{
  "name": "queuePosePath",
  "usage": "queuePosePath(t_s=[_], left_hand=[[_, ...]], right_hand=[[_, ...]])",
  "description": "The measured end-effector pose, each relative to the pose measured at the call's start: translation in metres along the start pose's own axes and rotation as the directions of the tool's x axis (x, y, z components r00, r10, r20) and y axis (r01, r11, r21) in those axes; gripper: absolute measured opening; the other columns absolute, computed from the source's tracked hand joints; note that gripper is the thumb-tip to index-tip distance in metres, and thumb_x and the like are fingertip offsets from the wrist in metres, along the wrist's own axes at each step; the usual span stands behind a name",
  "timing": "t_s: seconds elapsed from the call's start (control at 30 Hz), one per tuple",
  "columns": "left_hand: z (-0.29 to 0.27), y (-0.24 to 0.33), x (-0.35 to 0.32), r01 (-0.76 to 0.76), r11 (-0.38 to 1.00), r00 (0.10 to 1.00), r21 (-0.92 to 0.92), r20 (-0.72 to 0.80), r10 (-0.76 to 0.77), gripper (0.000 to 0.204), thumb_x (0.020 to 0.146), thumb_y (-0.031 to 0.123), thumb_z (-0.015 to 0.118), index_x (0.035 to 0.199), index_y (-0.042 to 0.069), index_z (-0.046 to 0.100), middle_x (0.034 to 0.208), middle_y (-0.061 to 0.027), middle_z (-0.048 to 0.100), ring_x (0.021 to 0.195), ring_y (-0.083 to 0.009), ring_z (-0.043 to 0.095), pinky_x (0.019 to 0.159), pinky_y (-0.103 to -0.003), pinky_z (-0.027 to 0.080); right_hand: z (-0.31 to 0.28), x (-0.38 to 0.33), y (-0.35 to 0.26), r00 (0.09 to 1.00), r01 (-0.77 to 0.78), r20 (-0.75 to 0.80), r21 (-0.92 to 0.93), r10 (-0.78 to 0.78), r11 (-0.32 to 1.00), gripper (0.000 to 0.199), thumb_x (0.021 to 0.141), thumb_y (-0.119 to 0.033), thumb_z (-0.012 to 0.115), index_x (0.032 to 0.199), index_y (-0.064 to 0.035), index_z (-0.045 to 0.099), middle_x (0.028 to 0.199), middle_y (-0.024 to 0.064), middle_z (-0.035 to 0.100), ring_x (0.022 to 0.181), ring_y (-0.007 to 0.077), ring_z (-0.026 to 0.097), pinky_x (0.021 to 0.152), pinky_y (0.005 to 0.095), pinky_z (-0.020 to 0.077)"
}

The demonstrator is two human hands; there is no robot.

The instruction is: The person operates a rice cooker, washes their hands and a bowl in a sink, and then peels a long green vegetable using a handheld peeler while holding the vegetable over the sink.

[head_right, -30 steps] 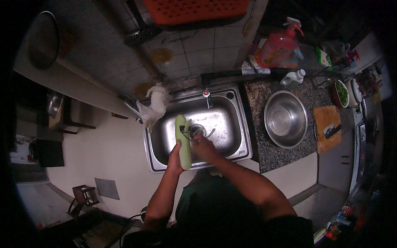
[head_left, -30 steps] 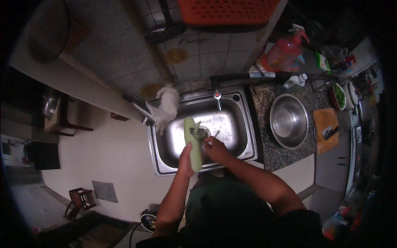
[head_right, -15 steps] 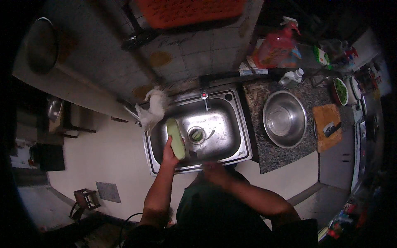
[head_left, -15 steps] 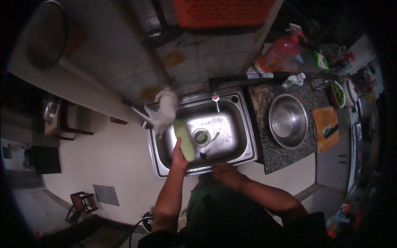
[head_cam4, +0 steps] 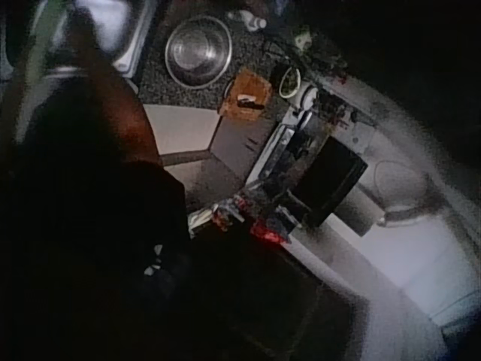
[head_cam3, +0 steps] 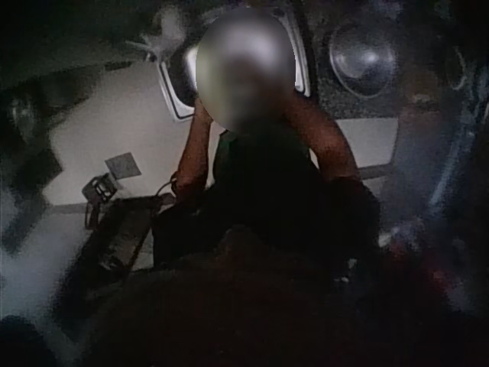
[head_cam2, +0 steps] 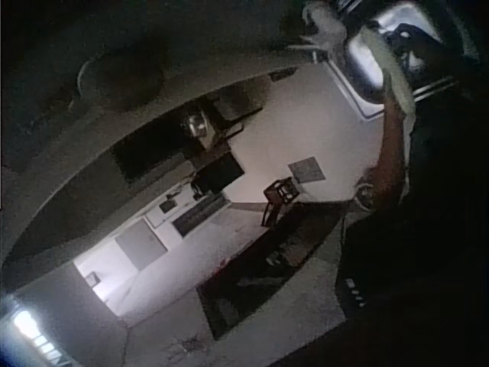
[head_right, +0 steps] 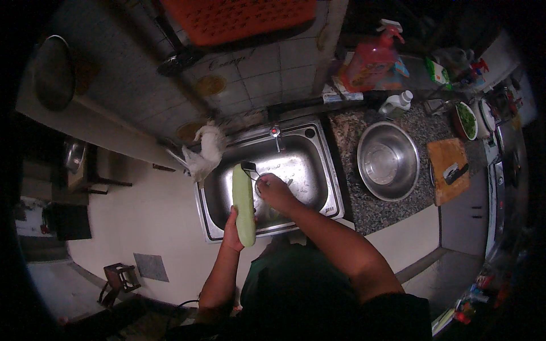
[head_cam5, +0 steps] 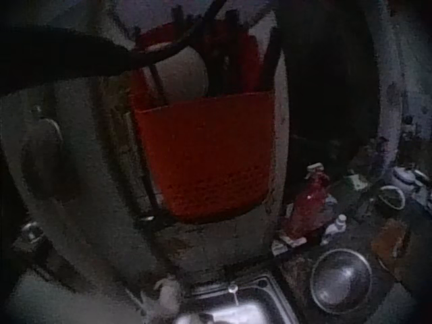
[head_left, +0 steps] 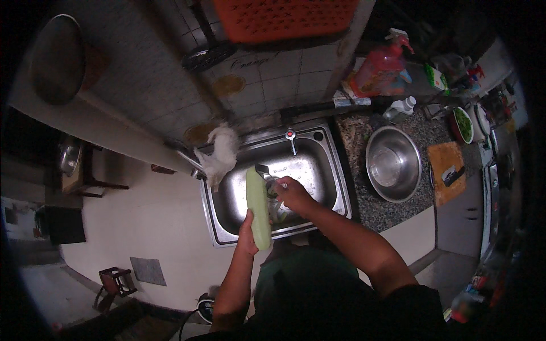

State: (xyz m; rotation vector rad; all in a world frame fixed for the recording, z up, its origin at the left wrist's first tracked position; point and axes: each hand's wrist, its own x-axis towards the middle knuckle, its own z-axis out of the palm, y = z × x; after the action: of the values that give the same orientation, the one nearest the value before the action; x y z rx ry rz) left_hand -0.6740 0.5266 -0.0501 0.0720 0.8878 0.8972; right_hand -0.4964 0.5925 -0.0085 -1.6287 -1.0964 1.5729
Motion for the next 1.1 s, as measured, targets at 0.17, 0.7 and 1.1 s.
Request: queuePosePath(t_s=[0.17,0.7,1.1], left_hand=[[0.000,0.002,0.011,-0.032,0.999,0.999,0.016,-0.025,0.032,0.043,0.089,0.043,0.045,0.110,0.007,0.052,0.089,-0.0076,0.060,0.072,-0.0184,0.060,0.060,-0.031,0.051],[0.011,0.009,0.064,-0.053,0.987,0.998,-0.154,-0.024,0.050,0.042,0.090,0.043,0.044,0.113,0.008,0.050,0.095,-0.0083,0.058,0.084,-0.0224,0.058,0.074,-0.035,0.049],[-0.020,0.006,0.027,0.061,0.994,0.998,-0.096,0.023,-0.059,0.043,0.089,0.041,0.046,0.115,0.007,0.049,0.091,-0.0114,0.060,0.079,-0.0246,0.060,0.067,-0.039,0.051]], right_hand=[[0.011,0.006,0.015,1.000,0.003,-0.014,-0.173,-0.005,0.985,0.036,0.086,-0.027,0.053,0.111,-0.0013,0.050,0.079,0.0093,0.060,0.067,0.0150,0.058,0.059,0.0286,0.0454],[0.011,-0.096,0.063,0.997,0.063,0.055,-0.351,-0.047,0.934,0.028,0.086,-0.024,0.051,0.102,-0.0011,0.054,0.089,0.0187,0.061,0.082,0.0315,0.059,0.076,0.0399,0.0457],[-0.029,-0.044,0.039,0.994,-0.069,0.078,-0.100,0.077,0.993,0.034,0.087,-0.025,0.054,0.113,-0.0037,0.049,0.080,0.0081,0.059,0.074,0.0161,0.057,0.062,0.0297,0.0461]])
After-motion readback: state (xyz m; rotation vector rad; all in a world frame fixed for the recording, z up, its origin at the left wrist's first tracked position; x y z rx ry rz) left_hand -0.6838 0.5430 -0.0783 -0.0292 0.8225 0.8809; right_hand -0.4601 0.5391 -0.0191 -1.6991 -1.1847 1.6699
